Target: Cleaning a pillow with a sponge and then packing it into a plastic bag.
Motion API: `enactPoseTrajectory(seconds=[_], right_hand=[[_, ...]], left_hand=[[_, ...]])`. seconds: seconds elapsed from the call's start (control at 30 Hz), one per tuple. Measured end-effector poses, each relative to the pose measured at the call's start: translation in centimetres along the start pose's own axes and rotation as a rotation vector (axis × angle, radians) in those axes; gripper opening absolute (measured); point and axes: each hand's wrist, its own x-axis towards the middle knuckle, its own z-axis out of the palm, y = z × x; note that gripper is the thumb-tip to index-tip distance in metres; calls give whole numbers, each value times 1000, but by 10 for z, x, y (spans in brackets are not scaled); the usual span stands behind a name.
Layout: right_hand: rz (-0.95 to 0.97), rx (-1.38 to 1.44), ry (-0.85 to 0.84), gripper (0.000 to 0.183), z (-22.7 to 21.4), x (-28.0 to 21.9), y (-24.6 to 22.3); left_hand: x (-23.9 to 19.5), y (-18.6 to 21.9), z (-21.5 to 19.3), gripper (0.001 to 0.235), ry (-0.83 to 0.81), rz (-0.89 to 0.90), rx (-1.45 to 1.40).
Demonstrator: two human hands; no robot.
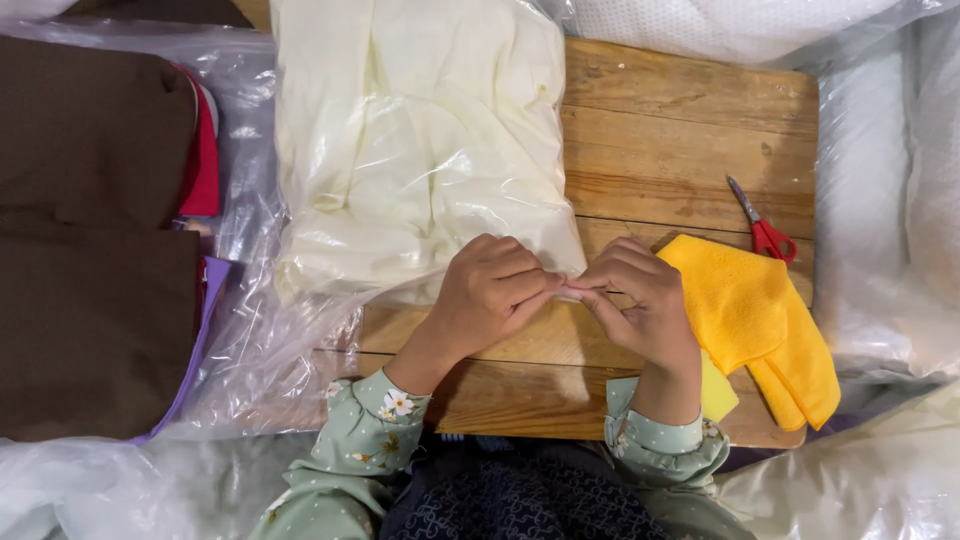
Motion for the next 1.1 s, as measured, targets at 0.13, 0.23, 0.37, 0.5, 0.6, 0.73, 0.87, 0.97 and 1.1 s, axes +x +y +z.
enactPoseTrajectory(seconds=[0.13,0.23,0.37,0.5,0.6,0.73,0.87,0.97,1.1], right_hand=[[-21,-44,12,8,-1,-1,0],[14,-90,27,6,-13,-10,5],[34,-95,-3,5,-25,-23,4],[110,-95,-67,5,-34,-43,-17],[157,-93,-174,7,-47,-57,-38],[169,-190,-348,10,-72,-72,-55],[208,-341,-316,18,-89,-68,-72],[107,-371,-279,29,-89,-35,-95],[-10,-292,-8,22,-44,28,-85]], left_hand=[[3,4,-17,11,-13,42,82],[-11,3,-32,5,-28,27,140],[-44,3,-63,6,-31,34,394],[-67,34,-106,6,-108,-36,526],[-79,60,-120,7,-147,-74,480],[-84,85,-136,9,-302,-181,318],[-52,107,-165,43,-456,-276,-75],[-5,113,-173,54,-407,-164,17],[52,70,-134,52,-189,-99,315]])
